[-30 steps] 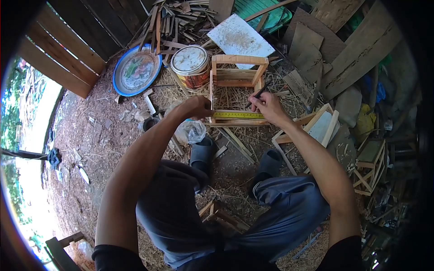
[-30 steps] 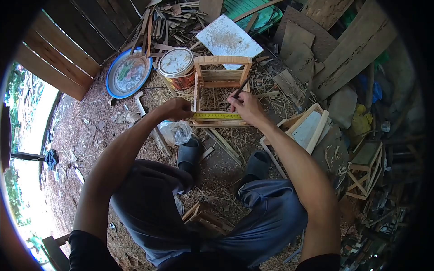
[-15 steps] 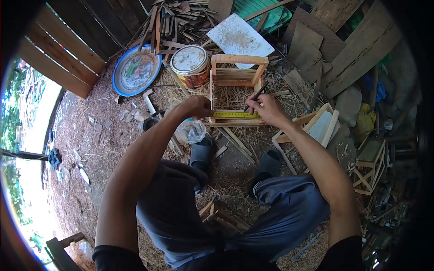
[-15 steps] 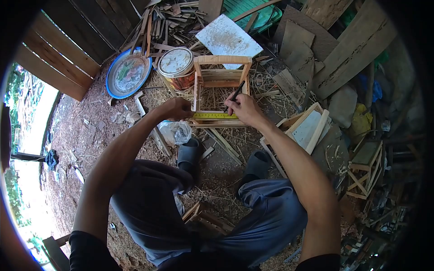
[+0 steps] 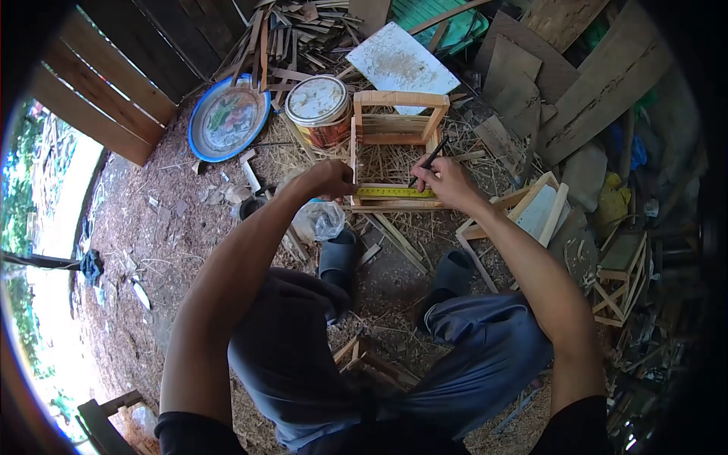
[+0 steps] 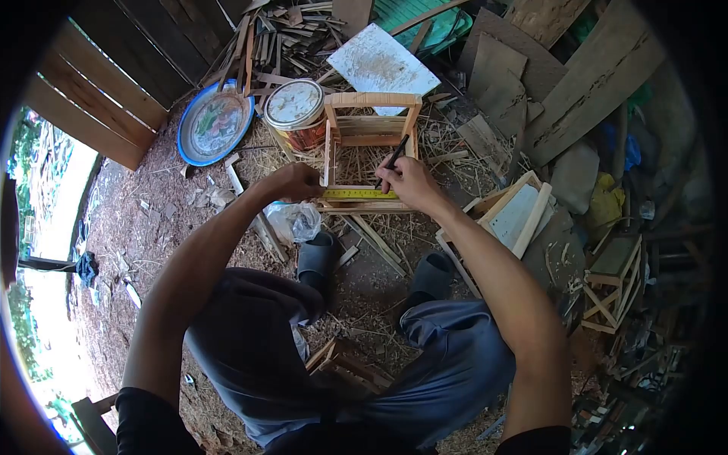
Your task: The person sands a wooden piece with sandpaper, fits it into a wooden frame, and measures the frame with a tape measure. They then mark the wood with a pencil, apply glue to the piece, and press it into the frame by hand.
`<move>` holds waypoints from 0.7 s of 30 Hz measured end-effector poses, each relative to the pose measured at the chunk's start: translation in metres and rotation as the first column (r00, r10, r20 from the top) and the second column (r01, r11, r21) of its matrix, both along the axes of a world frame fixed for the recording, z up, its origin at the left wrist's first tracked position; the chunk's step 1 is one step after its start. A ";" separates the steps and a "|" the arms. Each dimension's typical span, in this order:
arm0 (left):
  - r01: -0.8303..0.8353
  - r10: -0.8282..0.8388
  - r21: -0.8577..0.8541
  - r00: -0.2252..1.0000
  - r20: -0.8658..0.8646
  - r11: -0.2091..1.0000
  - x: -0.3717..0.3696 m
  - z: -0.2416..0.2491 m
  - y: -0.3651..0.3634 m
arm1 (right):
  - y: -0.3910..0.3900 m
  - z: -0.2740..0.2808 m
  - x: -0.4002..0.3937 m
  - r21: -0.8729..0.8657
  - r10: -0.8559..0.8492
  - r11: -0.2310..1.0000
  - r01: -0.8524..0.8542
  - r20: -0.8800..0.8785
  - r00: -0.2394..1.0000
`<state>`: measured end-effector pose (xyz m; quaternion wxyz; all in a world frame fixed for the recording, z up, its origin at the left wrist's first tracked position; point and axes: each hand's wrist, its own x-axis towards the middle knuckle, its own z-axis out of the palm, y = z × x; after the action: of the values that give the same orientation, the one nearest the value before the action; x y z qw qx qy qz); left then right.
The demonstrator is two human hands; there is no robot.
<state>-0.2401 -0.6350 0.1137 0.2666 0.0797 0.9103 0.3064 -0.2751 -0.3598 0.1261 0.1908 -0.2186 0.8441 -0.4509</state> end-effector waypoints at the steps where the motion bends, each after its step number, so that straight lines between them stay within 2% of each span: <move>1: 0.001 -0.001 0.000 1.000 0.002 1.000 0.000 0.000 0.000 | 0.000 -0.001 -0.001 -0.008 0.003 1.000 -0.003 -0.014 1.000; 17: 0.018 -0.019 -0.025 1.000 -0.003 1.000 -0.001 0.000 0.001 | -0.001 0.011 0.004 0.019 0.015 1.000 -0.014 -0.061 0.998; 21: 0.002 -0.002 -0.006 1.000 0.014 1.000 -0.001 -0.002 0.000 | -0.002 0.012 0.004 0.007 0.006 1.000 -0.006 -0.024 1.000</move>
<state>-0.2414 -0.6352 0.1122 0.2737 0.0777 0.9093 0.3038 -0.2712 -0.3615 0.1386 0.1830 -0.2259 0.8472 -0.4447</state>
